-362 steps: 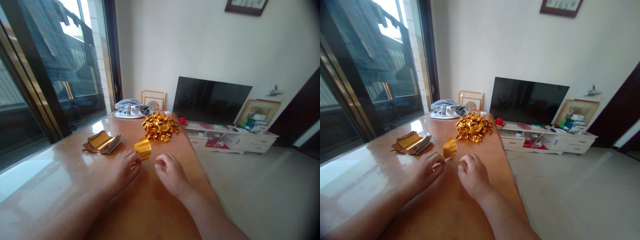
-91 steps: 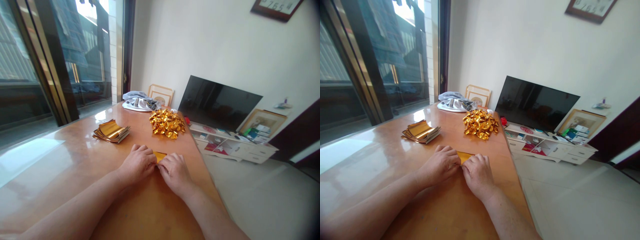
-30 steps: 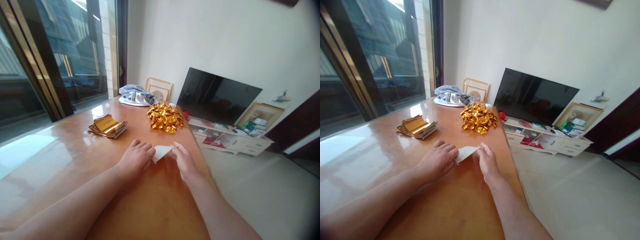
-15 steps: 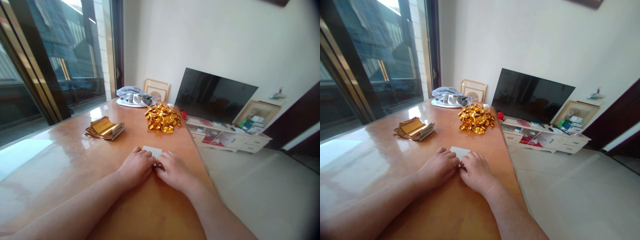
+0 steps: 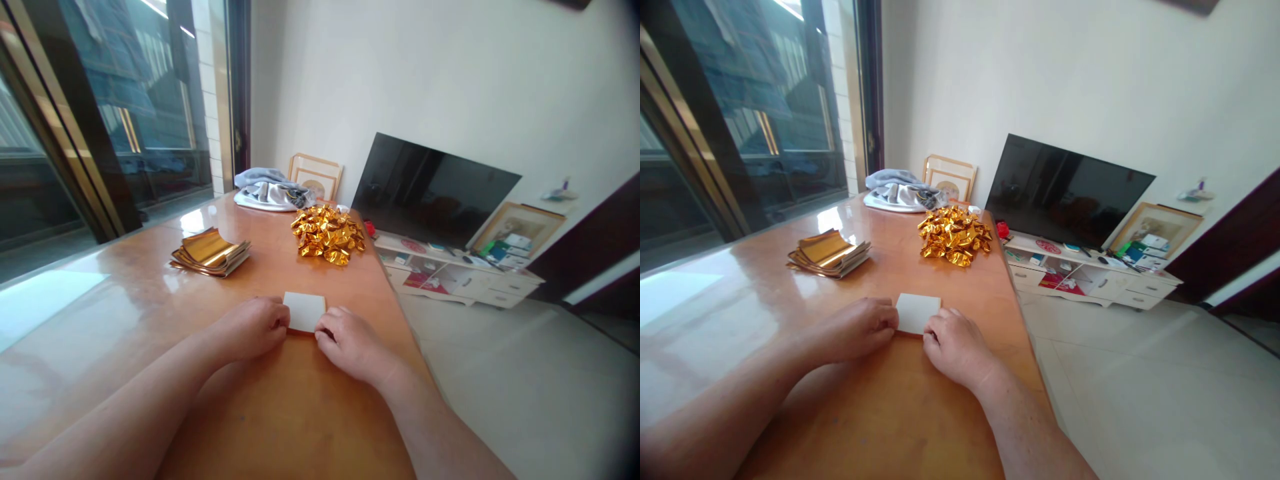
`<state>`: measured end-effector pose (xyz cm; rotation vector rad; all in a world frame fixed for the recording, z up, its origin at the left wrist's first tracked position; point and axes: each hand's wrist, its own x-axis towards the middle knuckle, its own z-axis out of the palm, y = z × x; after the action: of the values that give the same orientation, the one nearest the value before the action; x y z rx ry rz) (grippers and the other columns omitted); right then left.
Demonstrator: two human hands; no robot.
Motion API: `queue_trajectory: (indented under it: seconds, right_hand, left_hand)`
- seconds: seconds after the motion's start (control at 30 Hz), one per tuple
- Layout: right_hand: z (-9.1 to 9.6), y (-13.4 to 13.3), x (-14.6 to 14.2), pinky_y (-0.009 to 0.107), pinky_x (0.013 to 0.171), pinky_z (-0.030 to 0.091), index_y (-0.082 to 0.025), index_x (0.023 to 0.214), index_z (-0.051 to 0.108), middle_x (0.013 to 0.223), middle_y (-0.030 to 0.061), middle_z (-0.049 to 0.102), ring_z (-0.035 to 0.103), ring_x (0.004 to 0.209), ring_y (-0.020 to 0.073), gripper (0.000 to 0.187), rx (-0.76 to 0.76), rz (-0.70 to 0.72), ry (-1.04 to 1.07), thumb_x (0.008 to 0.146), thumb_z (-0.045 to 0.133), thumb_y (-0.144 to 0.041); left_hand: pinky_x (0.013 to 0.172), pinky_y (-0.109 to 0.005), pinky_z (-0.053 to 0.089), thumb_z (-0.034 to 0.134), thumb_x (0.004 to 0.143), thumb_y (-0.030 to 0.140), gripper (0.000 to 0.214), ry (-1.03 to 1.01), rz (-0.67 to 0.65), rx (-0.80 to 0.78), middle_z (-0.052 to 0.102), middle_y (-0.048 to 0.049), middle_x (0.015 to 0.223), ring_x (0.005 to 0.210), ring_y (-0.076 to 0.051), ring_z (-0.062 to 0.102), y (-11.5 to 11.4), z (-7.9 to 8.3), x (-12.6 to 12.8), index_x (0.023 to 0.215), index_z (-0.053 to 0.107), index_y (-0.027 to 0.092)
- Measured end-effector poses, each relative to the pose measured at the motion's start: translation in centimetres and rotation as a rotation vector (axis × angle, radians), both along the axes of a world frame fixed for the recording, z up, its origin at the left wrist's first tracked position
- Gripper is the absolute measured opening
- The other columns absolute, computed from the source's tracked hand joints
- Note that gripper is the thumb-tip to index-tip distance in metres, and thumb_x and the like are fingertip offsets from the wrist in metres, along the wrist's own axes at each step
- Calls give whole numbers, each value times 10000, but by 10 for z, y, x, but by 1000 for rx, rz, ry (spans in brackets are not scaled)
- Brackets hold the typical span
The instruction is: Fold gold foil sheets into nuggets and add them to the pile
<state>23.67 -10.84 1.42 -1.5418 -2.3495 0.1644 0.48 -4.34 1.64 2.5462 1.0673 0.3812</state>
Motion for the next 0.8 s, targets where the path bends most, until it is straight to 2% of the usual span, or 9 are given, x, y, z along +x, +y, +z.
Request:
queue_trajectory:
  seconds: [0.17,0.37,0.53,0.8]
  right_hand:
    - [-5,7,4,250,714,410,-208,799,691,857,33,674,599,815,159,212,-55,-30,115,944,538,-227]
    - [-14,17,5,232,598,348,-204,740,638,803,13,678,576,721,144,214,-130,-148,216,919,560,-292]
    - [-17,21,5,233,565,310,-204,730,633,772,9,690,569,695,144,205,-167,-214,233,894,574,-311]
    - [-20,25,7,230,552,302,-199,756,649,762,13,696,565,669,143,198,-187,-223,254,891,569,-321]
  left_hand:
    - [654,-287,371,518,854,267,192,15,25,23,688,-37,782,707,-187,611,3,-4,0,746,673,227]
    - [586,-284,311,556,847,378,204,32,151,19,665,-21,726,649,-183,577,9,-10,2,728,629,228]
    - [568,-280,296,556,829,383,217,29,188,-38,660,-27,731,630,-175,558,13,-13,3,702,620,218]
    - [551,-278,291,561,797,383,207,-4,193,-81,640,-15,704,609,-169,531,16,-14,3,682,604,217]
